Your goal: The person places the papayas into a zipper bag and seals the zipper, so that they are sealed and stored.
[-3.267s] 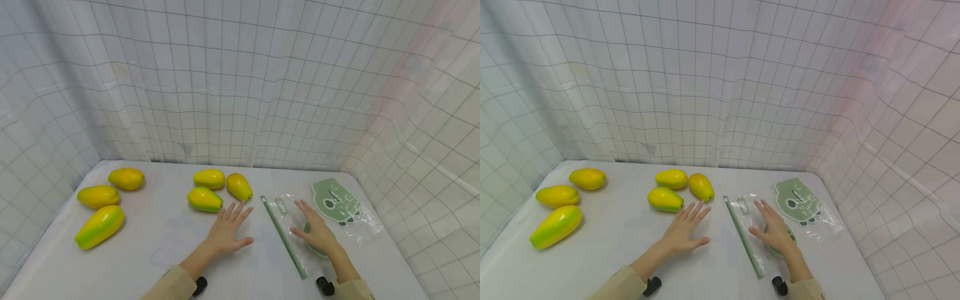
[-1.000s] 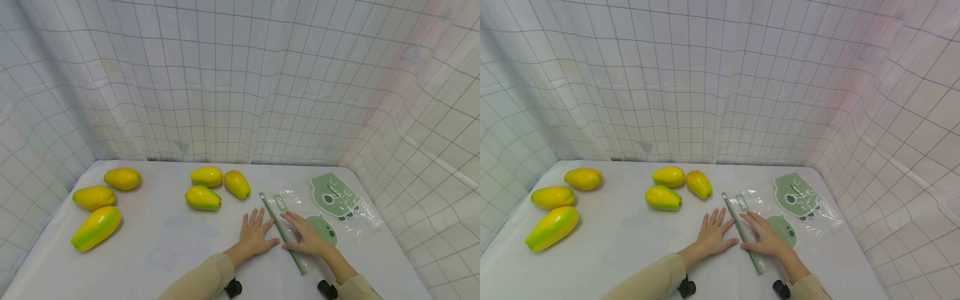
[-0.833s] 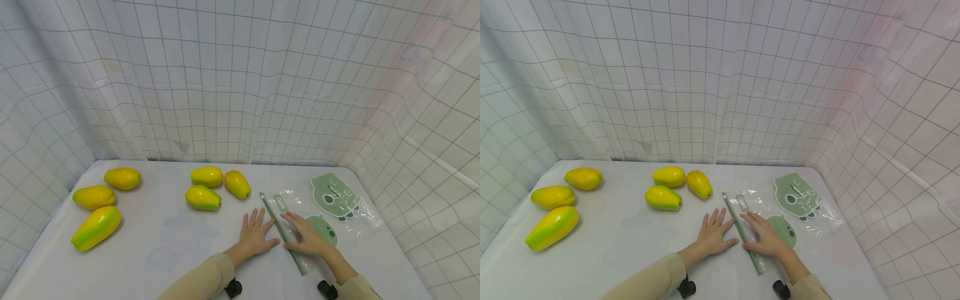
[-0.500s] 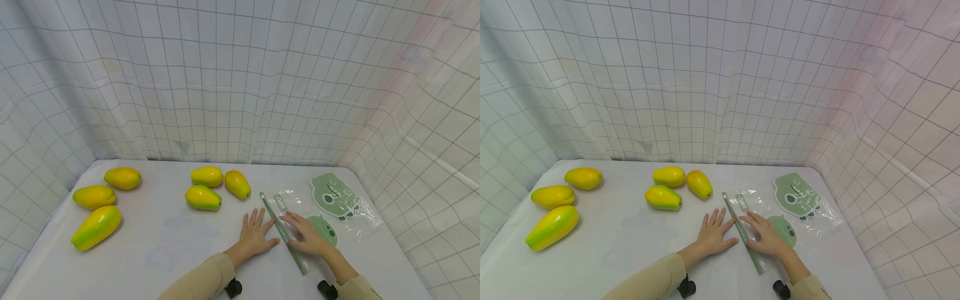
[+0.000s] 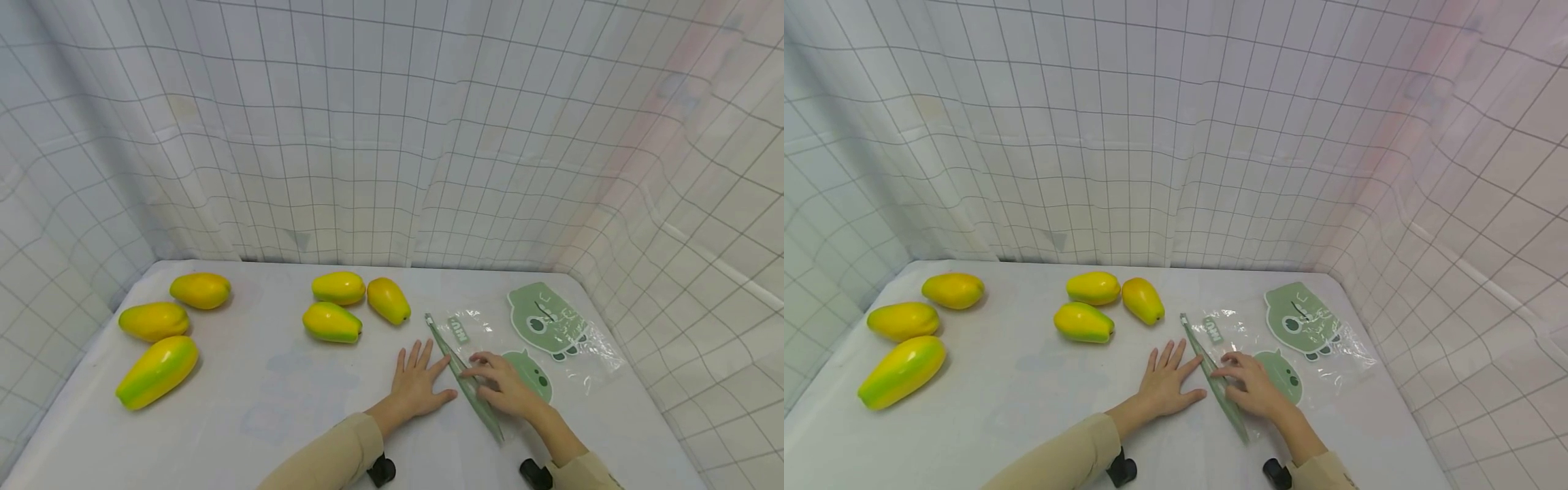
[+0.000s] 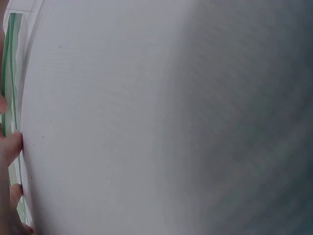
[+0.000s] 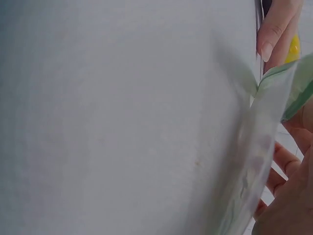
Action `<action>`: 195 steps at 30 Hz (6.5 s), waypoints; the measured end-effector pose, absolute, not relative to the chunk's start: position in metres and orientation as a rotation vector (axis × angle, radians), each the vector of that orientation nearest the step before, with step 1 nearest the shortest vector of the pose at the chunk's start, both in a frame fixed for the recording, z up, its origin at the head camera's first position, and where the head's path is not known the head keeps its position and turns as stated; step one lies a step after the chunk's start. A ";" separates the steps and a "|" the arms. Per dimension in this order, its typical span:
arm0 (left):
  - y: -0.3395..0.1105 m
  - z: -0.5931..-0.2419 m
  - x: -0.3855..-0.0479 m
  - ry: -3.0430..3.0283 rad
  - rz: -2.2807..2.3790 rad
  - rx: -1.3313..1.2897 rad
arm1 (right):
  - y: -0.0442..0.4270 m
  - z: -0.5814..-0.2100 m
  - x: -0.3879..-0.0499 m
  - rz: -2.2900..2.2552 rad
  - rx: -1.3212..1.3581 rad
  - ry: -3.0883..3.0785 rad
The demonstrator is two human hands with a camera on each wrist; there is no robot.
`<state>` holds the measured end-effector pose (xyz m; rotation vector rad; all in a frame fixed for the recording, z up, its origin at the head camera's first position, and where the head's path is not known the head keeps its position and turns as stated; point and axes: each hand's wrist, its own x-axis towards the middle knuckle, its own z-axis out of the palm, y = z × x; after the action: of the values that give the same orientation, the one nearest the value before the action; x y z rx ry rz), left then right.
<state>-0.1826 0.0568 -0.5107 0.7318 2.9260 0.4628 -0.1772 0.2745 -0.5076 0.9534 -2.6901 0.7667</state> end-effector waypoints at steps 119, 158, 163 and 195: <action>0.077 -0.510 -0.179 2.953 0.404 0.594 | 0.248 -0.524 -0.105 1.020 0.196 -2.701; 0.079 -0.507 -0.179 2.947 0.431 0.608 | 0.260 -0.533 -0.114 1.140 0.194 -2.497; 0.079 -0.507 -0.178 2.945 0.429 0.615 | 0.261 -0.532 -0.114 1.142 0.171 -2.526; 0.073 -0.504 -0.179 2.896 0.491 0.646 | 0.254 -0.535 -0.107 0.972 0.094 -2.405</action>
<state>-0.1787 0.0734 -0.5037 0.6465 2.8957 0.4905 -0.1070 0.2536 -0.5348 0.0939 -2.4050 0.9721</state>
